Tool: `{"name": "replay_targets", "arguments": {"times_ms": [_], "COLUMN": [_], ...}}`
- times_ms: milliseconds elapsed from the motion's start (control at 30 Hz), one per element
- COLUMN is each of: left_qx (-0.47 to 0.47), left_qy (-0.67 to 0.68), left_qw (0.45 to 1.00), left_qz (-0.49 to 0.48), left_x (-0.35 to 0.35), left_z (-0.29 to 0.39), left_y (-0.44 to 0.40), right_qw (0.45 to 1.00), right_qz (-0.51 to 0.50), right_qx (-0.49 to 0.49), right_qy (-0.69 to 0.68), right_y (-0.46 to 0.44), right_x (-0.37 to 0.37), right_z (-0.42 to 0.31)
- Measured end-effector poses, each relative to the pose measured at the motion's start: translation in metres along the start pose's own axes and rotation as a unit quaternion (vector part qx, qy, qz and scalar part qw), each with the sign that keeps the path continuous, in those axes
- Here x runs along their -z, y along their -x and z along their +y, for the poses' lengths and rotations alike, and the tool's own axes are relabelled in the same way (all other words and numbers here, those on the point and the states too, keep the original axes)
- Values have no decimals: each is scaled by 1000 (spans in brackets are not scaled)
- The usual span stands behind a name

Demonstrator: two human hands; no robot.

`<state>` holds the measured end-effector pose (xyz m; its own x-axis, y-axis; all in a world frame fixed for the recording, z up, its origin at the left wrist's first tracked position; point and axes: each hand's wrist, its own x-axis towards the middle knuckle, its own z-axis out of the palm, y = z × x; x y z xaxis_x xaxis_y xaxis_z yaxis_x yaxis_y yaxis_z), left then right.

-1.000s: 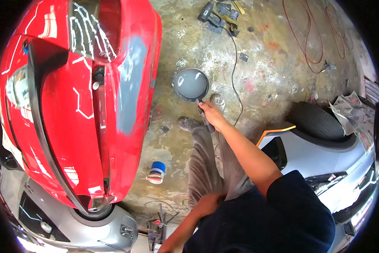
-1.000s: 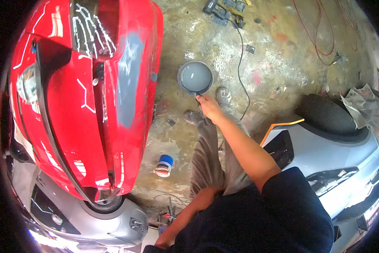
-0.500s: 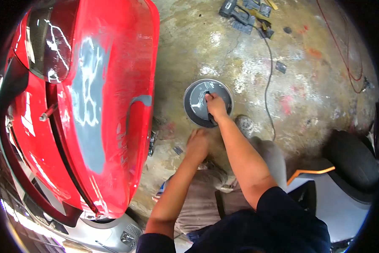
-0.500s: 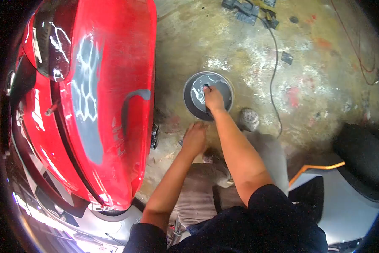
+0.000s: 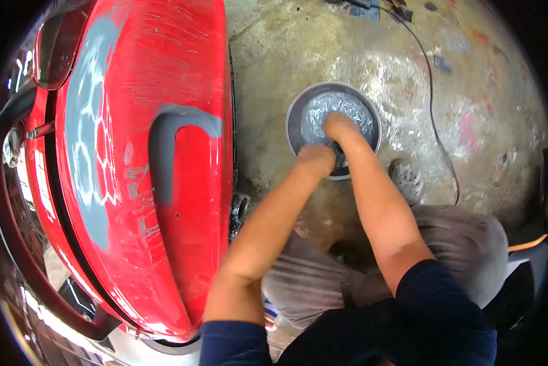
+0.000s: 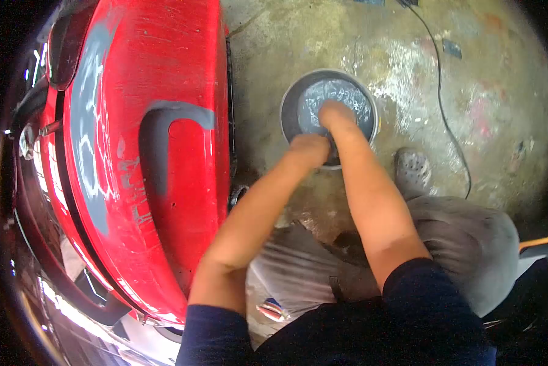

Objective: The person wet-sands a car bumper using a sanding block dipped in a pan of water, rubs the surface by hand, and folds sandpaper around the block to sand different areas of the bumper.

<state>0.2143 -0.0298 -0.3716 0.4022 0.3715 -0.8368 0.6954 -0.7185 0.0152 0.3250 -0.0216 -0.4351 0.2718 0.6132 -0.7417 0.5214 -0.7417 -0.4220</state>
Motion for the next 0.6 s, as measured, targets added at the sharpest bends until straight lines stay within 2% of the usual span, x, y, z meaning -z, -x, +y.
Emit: {"name": "replay_targets", "arguments": {"times_ms": [67,100,133,167,200,233,267,300,367,433,467,500,567,600], "left_qx": [-61,-86,-69,-78,-91,-24,-26,143,25,-3,-24,-15,-21,-13], "left_qy": [-74,-82,-138,-158,-116,-110,-12,59,-35,-107,-125,-127,-123,-111], "left_qw": [995,991,987,976,957,954,940,927,876,850,838,831,815,800], "left_qz": [10,61,51,126,252,276,341,342,481,516,531,541,565,590], "left_x": [30,41,81,97,116,146,157,179,187,188,183,178,180,180], "left_z": [-20,-42,-46,-71,-93,-87,-116,-112,-167,-197,-201,-210,-219,-221], "left_y": [60,91,142,176,219,257,278,300,324,335,334,334,335,335], "right_qw": [999,998,998,997,996,994,991,987,942,887,860,797,710,691], "right_qz": [-6,-10,-7,-3,21,43,55,68,183,242,222,225,243,257], "right_qx": [27,50,63,77,82,82,97,111,196,274,327,413,480,494], "right_qy": [25,42,20,-3,-32,-63,-78,-90,-201,-281,-323,-380,-454,-462], "right_y": [-14,-19,-6,10,19,31,49,67,112,150,171,181,209,217], "right_x": [-7,-15,-11,4,9,10,17,24,19,-8,-20,-44,-92,-107], "right_z": [10,13,13,11,11,15,17,17,3,-51,-82,-111,-159,-175]}}
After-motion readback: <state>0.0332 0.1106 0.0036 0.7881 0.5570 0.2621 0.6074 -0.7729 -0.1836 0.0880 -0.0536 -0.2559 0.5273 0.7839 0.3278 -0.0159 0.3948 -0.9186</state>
